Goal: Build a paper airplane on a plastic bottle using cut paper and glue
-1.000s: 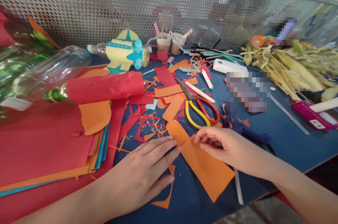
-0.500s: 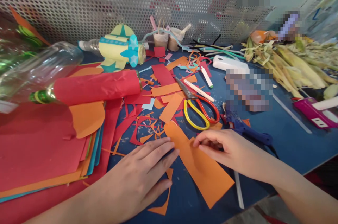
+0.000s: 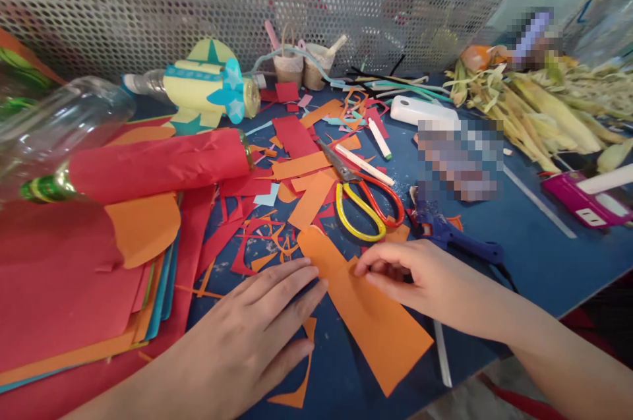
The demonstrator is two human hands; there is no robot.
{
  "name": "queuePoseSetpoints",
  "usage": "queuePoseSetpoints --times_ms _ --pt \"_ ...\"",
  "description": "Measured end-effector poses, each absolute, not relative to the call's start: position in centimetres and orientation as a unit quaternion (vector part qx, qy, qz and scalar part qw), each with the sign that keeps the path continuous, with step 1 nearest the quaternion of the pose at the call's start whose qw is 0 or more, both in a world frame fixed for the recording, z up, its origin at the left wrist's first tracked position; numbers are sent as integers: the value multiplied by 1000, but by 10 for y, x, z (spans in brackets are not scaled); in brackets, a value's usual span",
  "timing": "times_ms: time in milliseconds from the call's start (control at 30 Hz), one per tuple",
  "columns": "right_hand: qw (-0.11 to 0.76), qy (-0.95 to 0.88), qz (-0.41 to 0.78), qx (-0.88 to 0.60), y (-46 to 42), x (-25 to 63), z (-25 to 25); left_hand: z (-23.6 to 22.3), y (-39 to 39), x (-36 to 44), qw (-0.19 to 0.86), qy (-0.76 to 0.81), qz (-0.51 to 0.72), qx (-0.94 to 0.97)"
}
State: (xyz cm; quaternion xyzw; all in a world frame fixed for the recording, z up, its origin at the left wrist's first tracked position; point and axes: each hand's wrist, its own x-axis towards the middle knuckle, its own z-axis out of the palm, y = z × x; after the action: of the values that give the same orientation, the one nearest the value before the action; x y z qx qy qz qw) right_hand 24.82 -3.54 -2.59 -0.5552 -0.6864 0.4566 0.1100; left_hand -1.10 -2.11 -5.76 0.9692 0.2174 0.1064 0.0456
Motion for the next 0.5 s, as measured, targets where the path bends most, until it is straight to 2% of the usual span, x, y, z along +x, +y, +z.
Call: queuePoseSetpoints --times_ms 200,500 --pt "103 -701 447 -547 -35 249 -24 -58 -23 -11 24 213 141 967" --pt "108 -693 454 -549 -35 250 -27 -55 -22 -9 47 220 153 962"
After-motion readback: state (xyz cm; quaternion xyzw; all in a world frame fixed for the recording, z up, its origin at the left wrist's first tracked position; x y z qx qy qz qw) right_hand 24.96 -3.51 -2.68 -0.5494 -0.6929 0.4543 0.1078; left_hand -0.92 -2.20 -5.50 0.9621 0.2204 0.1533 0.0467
